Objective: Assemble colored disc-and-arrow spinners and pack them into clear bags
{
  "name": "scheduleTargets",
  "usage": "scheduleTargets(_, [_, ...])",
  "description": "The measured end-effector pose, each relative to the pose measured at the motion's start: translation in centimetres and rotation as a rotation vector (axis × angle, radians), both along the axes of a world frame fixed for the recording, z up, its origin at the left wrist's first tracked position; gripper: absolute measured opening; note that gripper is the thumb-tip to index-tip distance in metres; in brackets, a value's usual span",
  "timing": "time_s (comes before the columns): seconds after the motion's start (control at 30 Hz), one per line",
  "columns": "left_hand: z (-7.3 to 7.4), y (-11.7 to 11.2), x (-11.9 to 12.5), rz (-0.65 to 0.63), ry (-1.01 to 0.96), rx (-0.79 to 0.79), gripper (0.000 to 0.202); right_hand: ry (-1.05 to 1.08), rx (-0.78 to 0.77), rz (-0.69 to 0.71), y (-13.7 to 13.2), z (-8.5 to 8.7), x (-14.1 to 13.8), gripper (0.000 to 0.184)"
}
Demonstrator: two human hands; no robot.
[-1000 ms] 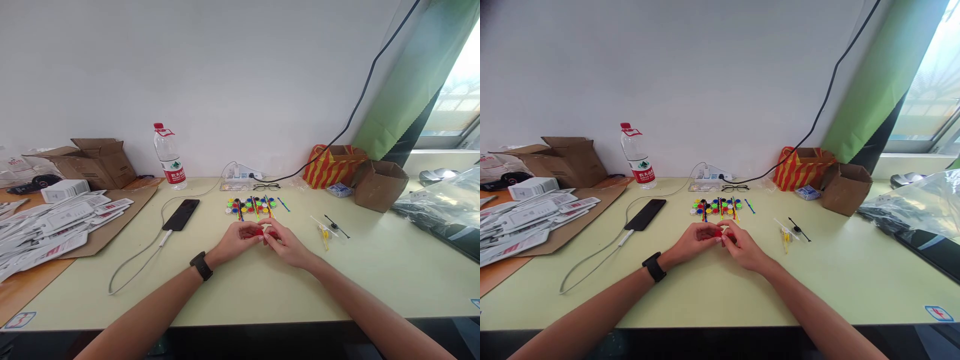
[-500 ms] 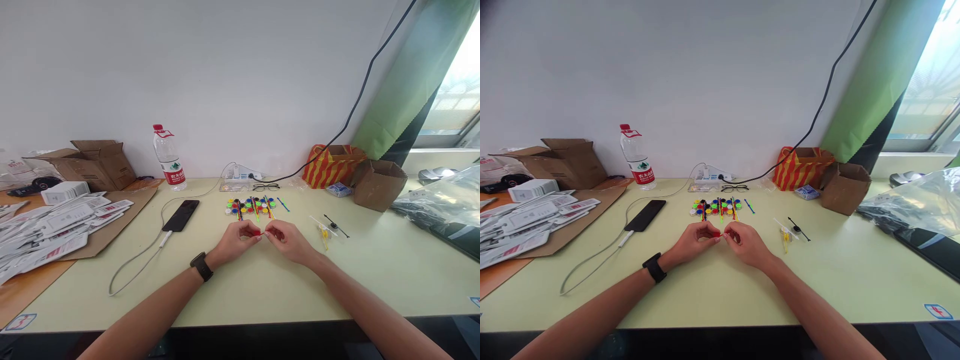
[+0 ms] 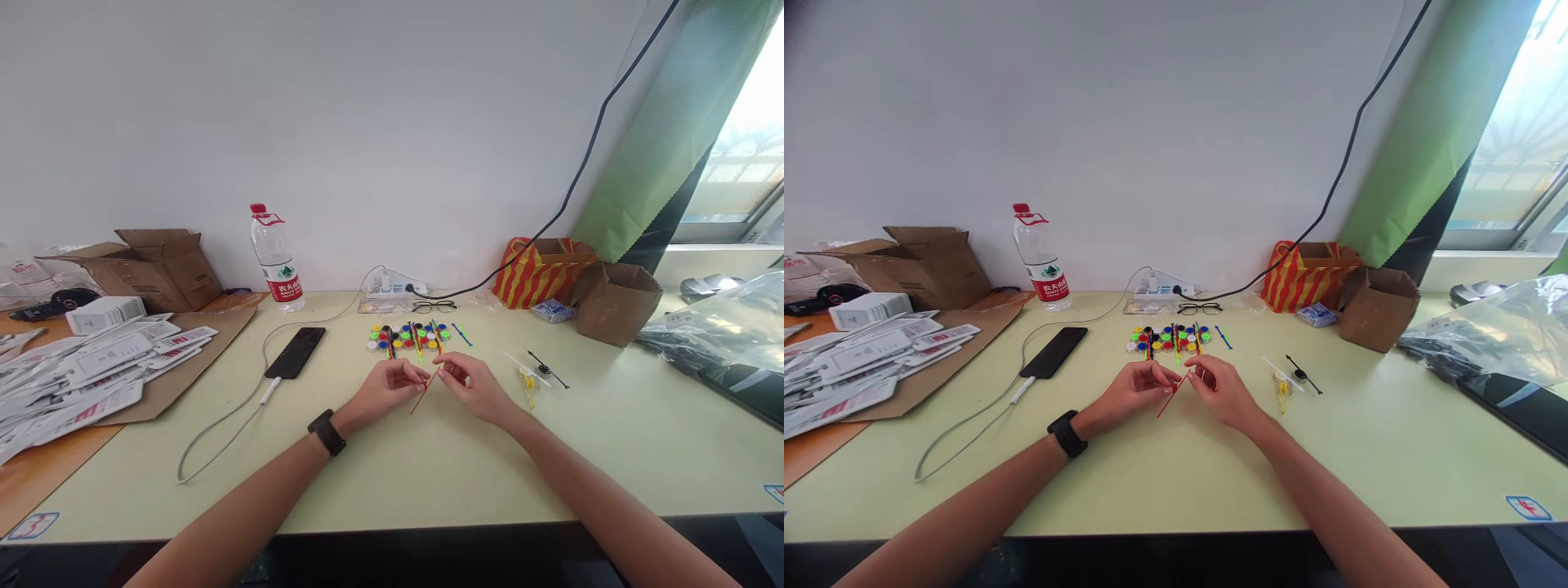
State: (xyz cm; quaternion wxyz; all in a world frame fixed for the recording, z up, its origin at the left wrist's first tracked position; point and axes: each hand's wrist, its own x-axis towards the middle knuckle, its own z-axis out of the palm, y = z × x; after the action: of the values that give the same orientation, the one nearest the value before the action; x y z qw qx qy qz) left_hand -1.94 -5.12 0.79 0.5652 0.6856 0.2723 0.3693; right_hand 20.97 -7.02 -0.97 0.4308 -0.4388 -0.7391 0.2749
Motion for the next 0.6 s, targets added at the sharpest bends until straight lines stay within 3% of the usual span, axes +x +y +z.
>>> scheduleTargets(0.13, [-0.1, 0.3, 0.0, 0.06, -0.001, -0.011, 0.032, 0.083, 0.034, -0.037, -0.1, 0.3, 0.2, 0.028])
scheduleTargets(0.37, [-0.6, 0.9, 0.1, 0.154, -0.034, -0.104, 0.036, 0.173, 0.032, 0.08, -0.8, 0.5, -0.2, 0.043])
scheduleTargets(0.6, [-0.4, 1.0, -0.1, 0.2, -0.112, -0.117, 0.034, 0.197, 0.053, 0.065, -1.7, 1.0, -1.0, 0.075])
